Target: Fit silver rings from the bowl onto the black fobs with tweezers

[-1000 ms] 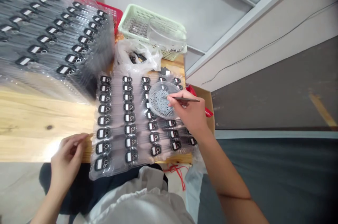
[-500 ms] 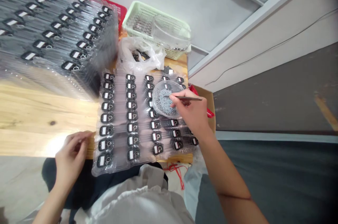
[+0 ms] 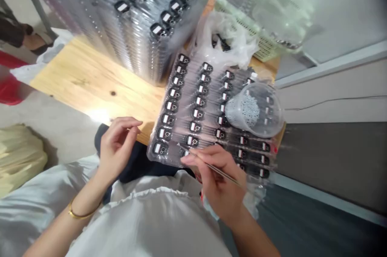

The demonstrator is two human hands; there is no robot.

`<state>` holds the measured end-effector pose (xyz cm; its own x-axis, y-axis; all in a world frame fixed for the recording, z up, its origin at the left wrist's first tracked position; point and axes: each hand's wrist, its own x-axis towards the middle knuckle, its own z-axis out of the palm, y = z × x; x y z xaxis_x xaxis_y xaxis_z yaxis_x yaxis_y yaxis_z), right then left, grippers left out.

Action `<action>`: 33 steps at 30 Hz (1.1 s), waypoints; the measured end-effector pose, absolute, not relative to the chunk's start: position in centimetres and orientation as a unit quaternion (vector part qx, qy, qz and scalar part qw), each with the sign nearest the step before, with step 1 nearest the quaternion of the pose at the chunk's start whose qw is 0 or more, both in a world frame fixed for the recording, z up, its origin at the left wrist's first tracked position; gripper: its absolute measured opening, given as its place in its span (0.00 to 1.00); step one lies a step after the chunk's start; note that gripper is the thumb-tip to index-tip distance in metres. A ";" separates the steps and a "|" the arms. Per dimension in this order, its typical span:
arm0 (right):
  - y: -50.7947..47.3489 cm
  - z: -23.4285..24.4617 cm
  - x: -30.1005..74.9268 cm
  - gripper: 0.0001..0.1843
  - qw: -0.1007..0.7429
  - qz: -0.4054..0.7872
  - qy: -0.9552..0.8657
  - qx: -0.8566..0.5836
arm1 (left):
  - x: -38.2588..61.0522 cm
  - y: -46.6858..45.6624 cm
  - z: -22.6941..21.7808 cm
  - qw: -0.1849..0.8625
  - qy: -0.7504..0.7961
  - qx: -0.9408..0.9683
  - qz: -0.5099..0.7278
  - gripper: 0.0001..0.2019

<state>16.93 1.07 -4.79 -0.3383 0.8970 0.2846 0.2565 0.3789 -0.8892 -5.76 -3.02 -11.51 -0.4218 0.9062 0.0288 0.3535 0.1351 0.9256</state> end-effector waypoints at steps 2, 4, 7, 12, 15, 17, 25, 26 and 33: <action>0.7 -5.7 15.8 0.16 0.403 0.370 -0.738 -0.396 | -5.2 -3.6 -10.5 0.274 0.666 0.491 0.490 0.06; 0.8 -6.2 15.1 0.15 0.397 0.349 -0.750 -0.397 | -4.9 -4.0 -10.0 0.249 0.645 0.535 0.484 0.07; 1.0 -6.5 14.6 0.14 0.387 0.347 -0.759 -0.393 | -4.6 -4.4 -10.0 0.233 0.628 0.568 0.478 0.09; 0.8 -6.2 14.7 0.11 0.353 0.352 -0.773 -0.392 | -4.7 -4.6 -9.8 0.223 0.619 0.587 0.471 0.08; 0.5 -6.1 15.0 0.13 0.351 0.360 -0.774 -0.385 | -4.9 -4.8 -9.3 0.203 0.598 0.630 0.452 0.09; 0.5 -6.2 15.1 0.14 0.350 0.361 -0.774 -0.384 | -5.0 -4.9 -9.0 0.191 0.576 0.662 0.440 0.09; 1.0 -7.4 14.4 0.10 0.358 0.341 -0.776 -0.392 | -4.6 -4.0 -9.2 0.096 0.566 0.733 0.366 0.12; 1.0 -7.5 14.3 0.10 0.353 0.338 -0.779 -0.392 | -4.6 -3.9 -9.3 0.091 0.571 0.732 0.360 0.12; 1.2 -7.3 14.3 0.08 0.341 0.324 -0.798 -0.377 | -4.6 -3.4 -9.5 0.090 0.582 0.724 0.359 0.11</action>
<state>14.29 1.22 -7.35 -0.4828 0.8229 0.2996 0.3809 0.5054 -0.7743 -4.61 -3.42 -9.55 0.0651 0.9075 0.4150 0.7779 -0.3067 0.5485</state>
